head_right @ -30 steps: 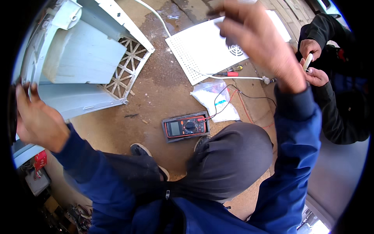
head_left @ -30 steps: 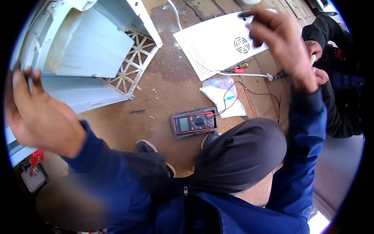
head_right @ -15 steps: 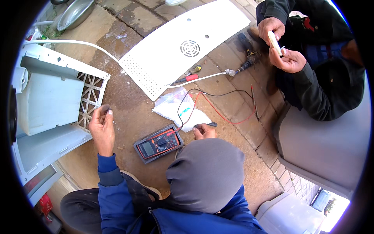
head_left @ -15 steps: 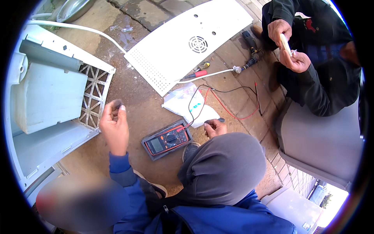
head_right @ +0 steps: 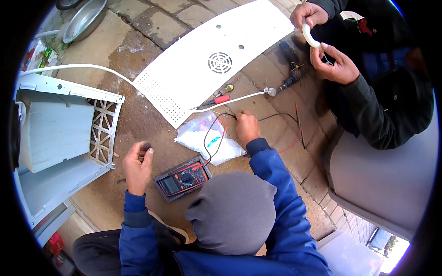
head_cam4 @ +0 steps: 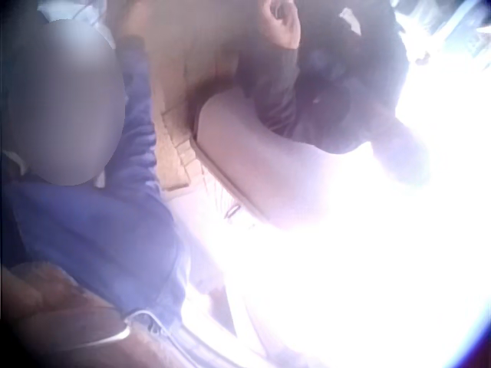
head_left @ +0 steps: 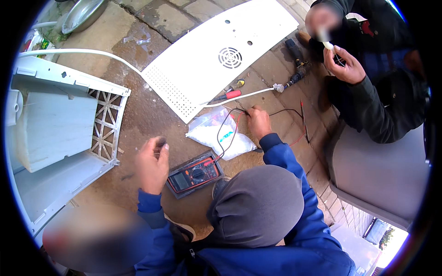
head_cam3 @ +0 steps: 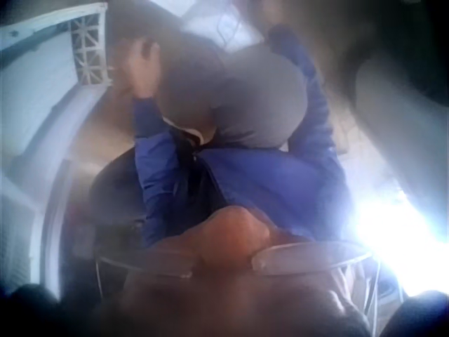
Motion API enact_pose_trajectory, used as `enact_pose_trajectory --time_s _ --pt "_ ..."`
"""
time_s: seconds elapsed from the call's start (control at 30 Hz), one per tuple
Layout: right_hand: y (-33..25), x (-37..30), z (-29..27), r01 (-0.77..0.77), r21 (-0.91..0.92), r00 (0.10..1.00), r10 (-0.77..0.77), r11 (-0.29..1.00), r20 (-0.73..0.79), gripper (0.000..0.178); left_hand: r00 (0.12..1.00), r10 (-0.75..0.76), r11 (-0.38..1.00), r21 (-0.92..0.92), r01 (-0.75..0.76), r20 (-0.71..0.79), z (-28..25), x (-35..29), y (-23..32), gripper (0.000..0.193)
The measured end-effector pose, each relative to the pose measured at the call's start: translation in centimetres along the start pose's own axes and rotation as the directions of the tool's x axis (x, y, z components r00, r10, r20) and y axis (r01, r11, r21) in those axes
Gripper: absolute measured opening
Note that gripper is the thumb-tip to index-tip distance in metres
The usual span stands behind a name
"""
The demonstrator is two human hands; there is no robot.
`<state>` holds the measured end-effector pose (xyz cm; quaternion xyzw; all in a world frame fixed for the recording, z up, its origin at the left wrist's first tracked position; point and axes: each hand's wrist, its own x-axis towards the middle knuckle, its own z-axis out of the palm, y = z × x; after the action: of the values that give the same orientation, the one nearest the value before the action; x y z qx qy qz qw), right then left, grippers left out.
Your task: The person repairs the internal wiring of a white appliance, likely a refrigerator, by connecting colored wires and securing them with a twist tie. They then move to a cluttered workshop area, open a drawer, and search through various plastic parts and tubing to find a specific component.
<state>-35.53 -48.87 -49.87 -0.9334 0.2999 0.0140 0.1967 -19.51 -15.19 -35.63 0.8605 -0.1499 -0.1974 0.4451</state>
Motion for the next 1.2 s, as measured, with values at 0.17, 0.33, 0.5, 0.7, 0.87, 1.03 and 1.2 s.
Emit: enact_pose_trajectory --time_s 0.17,0.33,0.5,0.7,0.87,1.03,1.2 --pt "-0.3 -0.2 -0.7 0.047 0.017 0.999 -0.048 0.999 0.006 0.011 0.999 0.026 0.999 -0.021 -0.027 -0.027 -0.3 -0.2 0.2 0.017" --pt "0.4 -0.8 -0.8 0.08 0.046 0.996 -0.082 0.996 0.036 0.013 0.999 0.028 1.0 0.004 -0.028 -0.018 -0.2 0.1 1.1 0.016" --pt "0.6 0.6 -1.3 0.134 -0.021 0.99 -0.133 0.991 0.045 0.012 0.997 0.047 0.999 -0.023 -0.049 -0.059 -1.2 -0.3 1.1 0.016" --pt "-0.1 0.5 -0.5 0.223 -0.296 0.974 -0.202 0.929 0.102 0.011 0.996 0.083 0.996 -0.019 -0.084 -0.044 -1.2 -0.4 1.8 0.014" --pt "-0.5 0.7 -1.0 0.271 -0.337 0.96 -0.23 0.902 0.157 0.012 0.993 0.11 0.994 -0.003 -0.11 -0.048 -1.6 -0.7 1.9 0.016" --pt "0.8 -0.4 -1.0 0.16 -0.235 0.987 -0.149 0.959 0.066 0.011 0.994 0.093 0.995 -0.043 -0.095 -0.052 -1.1 -0.8 0.4 0.016" --pt "1.9 -0.2 0.2 0.101 -0.039 0.995 -0.101 0.994 0.0 0.01 0.999 0.045 0.999 -0.03 -0.045 -0.006 -1.1 -1.0 1.4 0.016"
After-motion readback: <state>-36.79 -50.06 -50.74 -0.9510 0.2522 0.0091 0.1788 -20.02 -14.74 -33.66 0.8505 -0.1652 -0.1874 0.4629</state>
